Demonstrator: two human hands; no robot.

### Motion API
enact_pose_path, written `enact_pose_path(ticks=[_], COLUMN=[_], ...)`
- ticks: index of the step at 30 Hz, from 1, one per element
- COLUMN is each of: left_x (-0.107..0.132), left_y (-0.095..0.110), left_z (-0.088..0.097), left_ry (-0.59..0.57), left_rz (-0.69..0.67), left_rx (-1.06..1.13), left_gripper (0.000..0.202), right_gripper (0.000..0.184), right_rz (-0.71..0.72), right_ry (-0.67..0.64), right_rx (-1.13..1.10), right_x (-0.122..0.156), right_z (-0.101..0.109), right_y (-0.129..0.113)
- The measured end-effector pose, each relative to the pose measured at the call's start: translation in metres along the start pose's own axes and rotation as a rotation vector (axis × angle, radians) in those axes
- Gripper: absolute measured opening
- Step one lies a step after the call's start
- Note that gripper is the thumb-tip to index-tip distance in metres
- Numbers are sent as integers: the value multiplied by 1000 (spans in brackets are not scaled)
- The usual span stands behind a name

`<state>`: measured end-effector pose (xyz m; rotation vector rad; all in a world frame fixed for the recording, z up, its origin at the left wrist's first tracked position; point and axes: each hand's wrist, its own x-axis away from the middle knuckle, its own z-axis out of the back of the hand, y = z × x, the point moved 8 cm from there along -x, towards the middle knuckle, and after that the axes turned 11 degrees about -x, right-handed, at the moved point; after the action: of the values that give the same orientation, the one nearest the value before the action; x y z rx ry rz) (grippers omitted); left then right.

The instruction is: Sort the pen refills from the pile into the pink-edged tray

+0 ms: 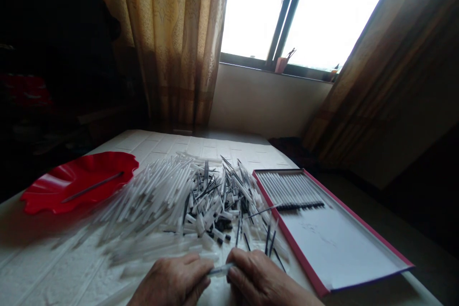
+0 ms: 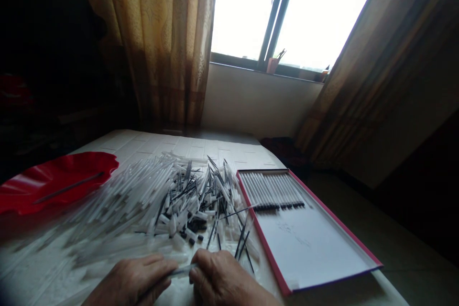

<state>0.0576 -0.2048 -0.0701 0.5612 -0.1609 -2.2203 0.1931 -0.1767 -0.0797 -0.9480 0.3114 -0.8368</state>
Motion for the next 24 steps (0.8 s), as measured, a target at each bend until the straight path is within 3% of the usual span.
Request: enact_pose_path(ticks=[24], left_x=[1], left_y=[6], left_z=[3], left_ry=[104], left_rz=[-21], left_rx=[40], left_gripper=[21], right_gripper=[26], right_rz=[-32], right_ry=[-28], right_rx=[-55], right_x=[1], right_z=[-5], right_y=[7])
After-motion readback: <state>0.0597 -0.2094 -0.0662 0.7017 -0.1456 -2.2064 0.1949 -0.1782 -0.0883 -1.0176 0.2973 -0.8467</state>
